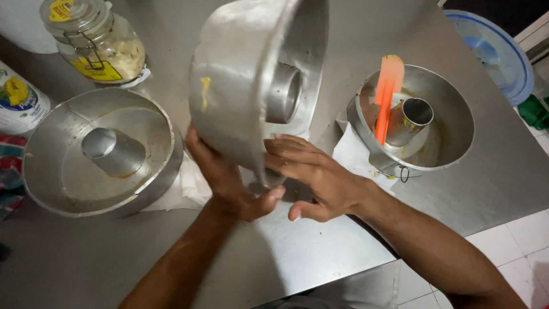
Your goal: Wiping the interior of multiple metal tube cake pans with a paper towel on a stainless steel workbench.
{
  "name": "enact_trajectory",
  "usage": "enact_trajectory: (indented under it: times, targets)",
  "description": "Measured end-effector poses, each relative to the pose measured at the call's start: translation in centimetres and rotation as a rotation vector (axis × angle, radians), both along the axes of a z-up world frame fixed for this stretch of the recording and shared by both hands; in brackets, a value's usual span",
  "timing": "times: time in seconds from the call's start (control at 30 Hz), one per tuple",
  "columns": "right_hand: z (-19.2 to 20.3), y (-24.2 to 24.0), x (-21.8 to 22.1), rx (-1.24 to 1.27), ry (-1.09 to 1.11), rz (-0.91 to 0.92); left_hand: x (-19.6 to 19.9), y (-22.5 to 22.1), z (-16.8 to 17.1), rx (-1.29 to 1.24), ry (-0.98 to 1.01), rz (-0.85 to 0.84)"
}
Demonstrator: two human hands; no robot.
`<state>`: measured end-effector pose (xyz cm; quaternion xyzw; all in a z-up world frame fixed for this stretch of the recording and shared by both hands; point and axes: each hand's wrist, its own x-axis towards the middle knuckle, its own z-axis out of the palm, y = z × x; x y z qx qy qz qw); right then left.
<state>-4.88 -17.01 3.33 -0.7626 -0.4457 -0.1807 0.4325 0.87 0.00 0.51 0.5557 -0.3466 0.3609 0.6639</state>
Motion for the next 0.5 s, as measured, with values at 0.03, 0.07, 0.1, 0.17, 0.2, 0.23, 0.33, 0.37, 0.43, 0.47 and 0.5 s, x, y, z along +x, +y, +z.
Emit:
enact_trajectory:
  times: [0.03,0.07,0.1,0.17,0.2,0.23,0.33,0.37,0.43,0.47,0.5]
  targets:
    - [0.2,0.0,-0.1,-0.037,-0.014,-0.032,0.0,0.3,0.2,-0.010,0.011,-0.005]
    - [0.5,0.0,-0.2,-0.074,-0.028,-0.063,0.1,0.7,0.3,-0.021,0.023,-0.010]
    - [0.5,0.1,-0.2,-0.073,-0.028,-0.061,0.3,0.7,0.6,-0.020,0.023,-0.008]
    - [0.7,0.3,-0.2,-0.193,-0.081,-0.189,0.8,0.8,1.2,-0.040,0.047,-0.014]
    - [0.6,0.4,-0.2,-0.193,-0.082,-0.186,1.1,0.9,0.8,-0.040,0.046,-0.011]
    - [0.6,0.6,-0.2,-0.199,-0.062,-0.203,1.5,0.9,0.3,-0.040,0.050,-0.014]
    - [-0.7,0.5,0.2,-0.229,-0.044,-0.226,1.7,1.5,0.0,-0.021,0.069,-0.055]
    - [-1.3,0.3,0.4,-0.253,-0.045,-0.236,1.6,1.6,0.0,-0.005,0.085,-0.095]
    - [-1.4,0.3,0.3,-0.266,-0.031,-0.237,1.8,1.6,-0.4,-0.008,0.089,-0.092]
    - [-1.5,0.3,0.3,-0.278,-0.019,-0.239,2.0,1.5,-0.6,-0.011,0.091,-0.089]
    - [-1.5,0.4,0.3,-0.278,-0.018,-0.237,2.0,1.5,-0.8,-0.012,0.092,-0.088]
